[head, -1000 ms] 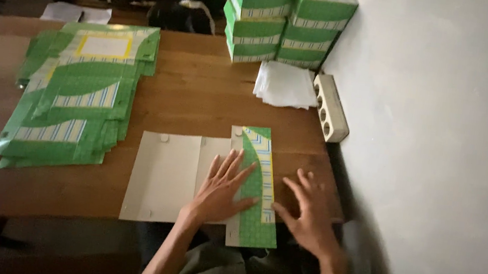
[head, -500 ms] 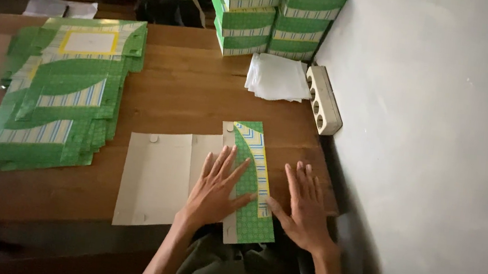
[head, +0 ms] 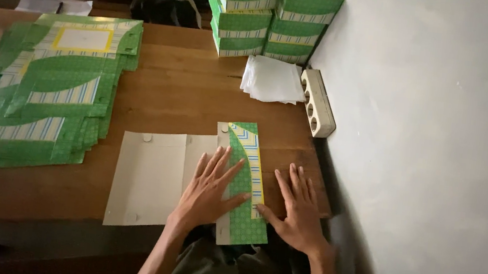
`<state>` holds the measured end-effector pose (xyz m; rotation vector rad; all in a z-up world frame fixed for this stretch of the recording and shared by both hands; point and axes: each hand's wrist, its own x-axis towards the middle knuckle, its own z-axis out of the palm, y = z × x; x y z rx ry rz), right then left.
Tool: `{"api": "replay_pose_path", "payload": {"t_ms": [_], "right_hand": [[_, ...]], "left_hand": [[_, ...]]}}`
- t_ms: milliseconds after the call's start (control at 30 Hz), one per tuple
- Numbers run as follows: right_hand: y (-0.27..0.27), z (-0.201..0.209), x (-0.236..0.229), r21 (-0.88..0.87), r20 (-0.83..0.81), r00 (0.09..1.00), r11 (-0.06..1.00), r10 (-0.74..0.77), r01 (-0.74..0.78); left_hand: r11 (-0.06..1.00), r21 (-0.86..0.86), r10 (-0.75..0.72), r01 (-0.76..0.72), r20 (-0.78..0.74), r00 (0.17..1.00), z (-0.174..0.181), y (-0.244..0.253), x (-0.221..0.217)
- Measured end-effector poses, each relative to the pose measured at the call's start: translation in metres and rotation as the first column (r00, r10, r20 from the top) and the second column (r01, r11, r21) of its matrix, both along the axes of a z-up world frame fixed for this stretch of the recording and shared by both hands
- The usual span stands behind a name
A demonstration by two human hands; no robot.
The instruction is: The person assembles flat-packed cardboard boxes by folding along pre-scored lines and securing flaps with adhesive tape. They handle multiple boxes sequentially, aligning edges and pressing tape to complete each unit.
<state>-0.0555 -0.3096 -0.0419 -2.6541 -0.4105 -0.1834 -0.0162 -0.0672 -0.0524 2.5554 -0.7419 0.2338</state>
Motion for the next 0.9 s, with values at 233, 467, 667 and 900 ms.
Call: {"api": "replay_pose_path", "payload": {"t_ms": [233, 467, 667, 900], "right_hand": [[-0.002, 0.003, 0.001, 0.008, 0.018, 1.000, 1.000, 0.007, -0.007], [-0.003, 0.011, 0.021, -0.037, -0.126, 0.992, 0.999, -0.001, -0.004], [0.005, 0.020, 0.067, -0.089, -0.162, 0.987, 0.996, -0.015, 0.000], [0.016, 0.000, 0.135, -0.169, -0.116, 0.988, 0.983, -0.097, 0.077]], "left_hand": [[1.000, 0.020, -0.005, 0.005, 0.015, 1.000, 0.004, -0.001, -0.001], [0.999, 0.020, 0.035, -0.032, -0.162, 0.986, 0.020, -0.002, -0.004], [0.999, 0.012, 0.041, -0.039, -0.178, 0.983, 0.022, -0.002, -0.006], [0.999, 0.023, 0.044, -0.041, -0.155, 0.987, 0.020, -0.002, -0.004]]}}
